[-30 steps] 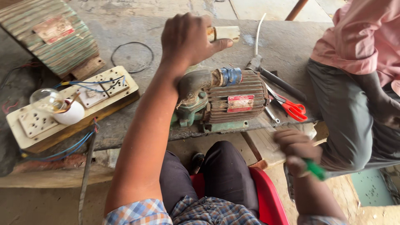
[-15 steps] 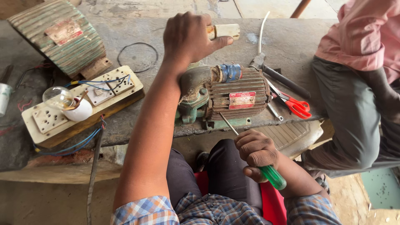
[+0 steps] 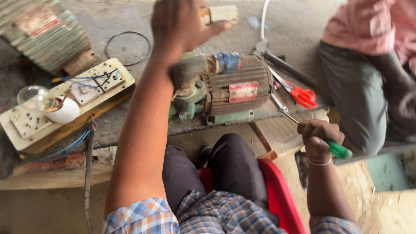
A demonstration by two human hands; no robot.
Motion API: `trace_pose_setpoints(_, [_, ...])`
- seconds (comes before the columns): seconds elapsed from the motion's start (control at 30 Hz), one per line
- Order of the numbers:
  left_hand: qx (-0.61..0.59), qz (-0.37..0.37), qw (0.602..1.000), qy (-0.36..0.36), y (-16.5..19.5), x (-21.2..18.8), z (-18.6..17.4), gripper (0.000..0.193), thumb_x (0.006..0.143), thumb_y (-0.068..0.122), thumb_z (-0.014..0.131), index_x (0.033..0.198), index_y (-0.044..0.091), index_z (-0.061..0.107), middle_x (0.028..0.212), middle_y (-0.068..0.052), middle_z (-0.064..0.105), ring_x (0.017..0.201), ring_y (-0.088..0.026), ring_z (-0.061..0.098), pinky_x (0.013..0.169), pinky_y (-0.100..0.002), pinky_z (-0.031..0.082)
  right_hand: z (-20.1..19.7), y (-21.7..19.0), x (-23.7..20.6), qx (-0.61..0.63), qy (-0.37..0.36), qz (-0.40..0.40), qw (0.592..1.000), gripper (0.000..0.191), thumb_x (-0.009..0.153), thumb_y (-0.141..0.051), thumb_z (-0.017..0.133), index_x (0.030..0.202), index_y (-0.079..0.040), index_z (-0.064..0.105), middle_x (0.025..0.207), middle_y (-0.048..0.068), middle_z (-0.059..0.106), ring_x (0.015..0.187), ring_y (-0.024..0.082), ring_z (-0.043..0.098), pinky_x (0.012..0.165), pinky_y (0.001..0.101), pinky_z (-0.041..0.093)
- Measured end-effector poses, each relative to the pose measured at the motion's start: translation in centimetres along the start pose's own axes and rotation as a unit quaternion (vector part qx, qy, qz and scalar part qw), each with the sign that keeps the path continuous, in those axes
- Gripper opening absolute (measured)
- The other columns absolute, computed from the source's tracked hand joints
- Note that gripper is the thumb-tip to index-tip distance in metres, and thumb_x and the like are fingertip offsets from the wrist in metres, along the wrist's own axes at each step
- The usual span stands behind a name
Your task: The person holds a white pipe fitting on a water pump motor with one hand while using a green-handled screwdriver with the other hand to unscrew and work on the motor housing. They continue loosening screws around the pump body, repositioning the screwdriver on different fasteners throughout the clip.
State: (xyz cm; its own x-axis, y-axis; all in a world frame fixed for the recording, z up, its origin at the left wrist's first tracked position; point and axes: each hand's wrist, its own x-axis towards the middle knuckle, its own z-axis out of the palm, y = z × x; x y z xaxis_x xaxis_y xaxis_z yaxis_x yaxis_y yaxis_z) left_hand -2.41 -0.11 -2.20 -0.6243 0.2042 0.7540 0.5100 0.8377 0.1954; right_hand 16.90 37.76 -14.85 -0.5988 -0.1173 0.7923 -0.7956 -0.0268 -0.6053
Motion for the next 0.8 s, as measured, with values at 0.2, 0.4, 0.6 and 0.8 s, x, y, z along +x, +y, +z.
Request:
trace_pose_setpoints(0.2, [0.039, 0.020, 0.999, 0.006, 0.2, 0.3, -0.4, 0.074, 0.075, 0.086, 0.079, 0.084, 0.013, 0.080, 0.068, -0.014, 0.071, 0.066, -0.034, 0.070, 0.064, -0.049, 0.054, 3.7, 1.9, 2.5, 0.017, 0.179, -0.209, 0.961, 0.028, 0.093, -0.019, 0.069, 0.097, -0.009, 0.043, 0.085, 0.005, 0.046, 0.067, 0.014, 0.043, 0.061, 0.0294, 0.039])
trace_pose_setpoints(0.4, [0.031, 0.019, 0.999, -0.002, 0.0, 0.8, -0.3, 0.077, 0.071, 0.090, 0.076, 0.082, 0.013, 0.081, 0.062, -0.014, 0.070, 0.056, -0.032, 0.070, 0.057, -0.047, 0.056, 11.3, 9.6, 6.5, -0.174, 0.235, -0.212, 0.932, 0.036, 0.103, -0.039, 0.057, 0.111, -0.007, 0.042, 0.112, 0.013, 0.047, 0.097, 0.021, 0.049, 0.086, 0.0361, 0.047])
trace_pose_setpoints(0.6, [0.030, 0.011, 0.999, -0.009, -1.0, 0.6, 1.2, 0.074, 0.076, 0.085, 0.076, 0.081, 0.011, 0.077, 0.059, -0.010, 0.069, 0.047, -0.021, 0.066, 0.044, -0.037, 0.051, 12.5, 12.4, 6.5, -0.236, 0.243, -0.155, 0.928, 0.036, 0.103, -0.038, 0.054, 0.112, -0.005, 0.041, 0.114, 0.013, 0.044, 0.105, 0.022, 0.046, 0.094, 0.0382, 0.041])
trace_pose_setpoints(0.8, [0.120, -0.036, 0.992, -0.011, -1.8, 0.9, 1.5, 0.072, 0.082, 0.083, 0.074, 0.071, 0.012, 0.071, 0.052, -0.004, 0.064, 0.039, -0.016, 0.055, 0.036, -0.029, 0.037, 11.0, 16.5, 10.1, -0.270, 0.210, -0.163, 0.926, 0.022, 0.100, -0.026, 0.052, 0.109, -0.008, 0.045, 0.115, 0.012, 0.044, 0.111, 0.026, 0.045, 0.098, 0.0421, 0.041])
